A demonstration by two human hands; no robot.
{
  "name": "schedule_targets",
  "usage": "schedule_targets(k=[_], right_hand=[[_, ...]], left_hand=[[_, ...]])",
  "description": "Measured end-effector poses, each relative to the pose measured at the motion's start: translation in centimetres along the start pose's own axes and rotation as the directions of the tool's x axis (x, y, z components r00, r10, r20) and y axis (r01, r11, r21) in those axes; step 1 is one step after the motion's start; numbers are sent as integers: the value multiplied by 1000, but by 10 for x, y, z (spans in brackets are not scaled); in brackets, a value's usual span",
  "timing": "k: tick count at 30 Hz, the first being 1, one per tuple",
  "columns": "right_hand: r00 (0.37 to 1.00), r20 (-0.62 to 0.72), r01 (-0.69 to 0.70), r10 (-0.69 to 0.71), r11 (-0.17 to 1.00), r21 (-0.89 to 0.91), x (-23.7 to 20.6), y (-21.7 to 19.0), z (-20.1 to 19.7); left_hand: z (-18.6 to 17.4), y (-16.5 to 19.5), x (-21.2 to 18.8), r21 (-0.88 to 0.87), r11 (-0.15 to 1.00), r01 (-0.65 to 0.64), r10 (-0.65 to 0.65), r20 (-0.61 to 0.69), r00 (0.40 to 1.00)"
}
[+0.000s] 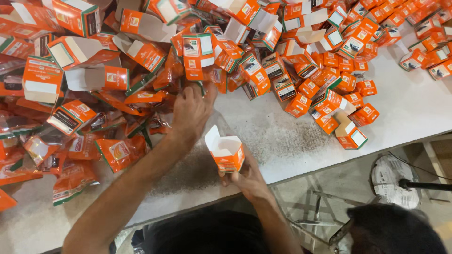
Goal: The person repeatedly picks small orange packets from a pile, places them into small orange-and-white boxes, folds the flaps to close each box, and sets the closed boxes aside. A second person briefly appears and also handles boxes on the same table.
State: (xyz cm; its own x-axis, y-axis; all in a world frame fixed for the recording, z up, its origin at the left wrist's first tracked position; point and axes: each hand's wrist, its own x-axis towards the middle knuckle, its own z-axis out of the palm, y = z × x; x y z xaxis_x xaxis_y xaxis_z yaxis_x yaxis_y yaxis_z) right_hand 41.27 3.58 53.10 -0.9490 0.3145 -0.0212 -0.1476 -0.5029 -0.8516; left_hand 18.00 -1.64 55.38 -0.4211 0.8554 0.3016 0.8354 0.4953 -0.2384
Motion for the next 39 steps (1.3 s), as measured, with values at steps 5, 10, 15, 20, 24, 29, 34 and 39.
schedule_targets(k=[5,10,15,20,24,29,34,39], right_hand=[[998,12,-56,55,989,134,1,-13,7],[956,9,198,-295,620,-759,5,-18,27],[924,90,145,-372,123,-982,4,-22,32],[920,47,124,-389,177,-976,7,-23,26],[938,85,159,-336,200,-967,7,-28,24],[930,134,211,-341,199,-957,8,-25,26],[931,124,180,-344,135,-974,9,-18,24],[927,124,174,-354,113,-978,8,-14,22]], left_hand=[[-18,-7,-52,36,994,-105,110,-238,965],[-37,-14,-76,-52,987,-150,150,0,989],[-49,-22,-78,-54,970,-236,228,-128,965],[-71,-31,-104,-643,701,-309,-12,-444,896],[-70,-12,-122,-614,395,-684,56,-727,685],[-40,1,-122,-433,612,-662,276,-667,692],[-32,13,-128,-487,749,-450,193,-489,851],[-40,28,-119,-726,652,-217,-19,-302,953]])
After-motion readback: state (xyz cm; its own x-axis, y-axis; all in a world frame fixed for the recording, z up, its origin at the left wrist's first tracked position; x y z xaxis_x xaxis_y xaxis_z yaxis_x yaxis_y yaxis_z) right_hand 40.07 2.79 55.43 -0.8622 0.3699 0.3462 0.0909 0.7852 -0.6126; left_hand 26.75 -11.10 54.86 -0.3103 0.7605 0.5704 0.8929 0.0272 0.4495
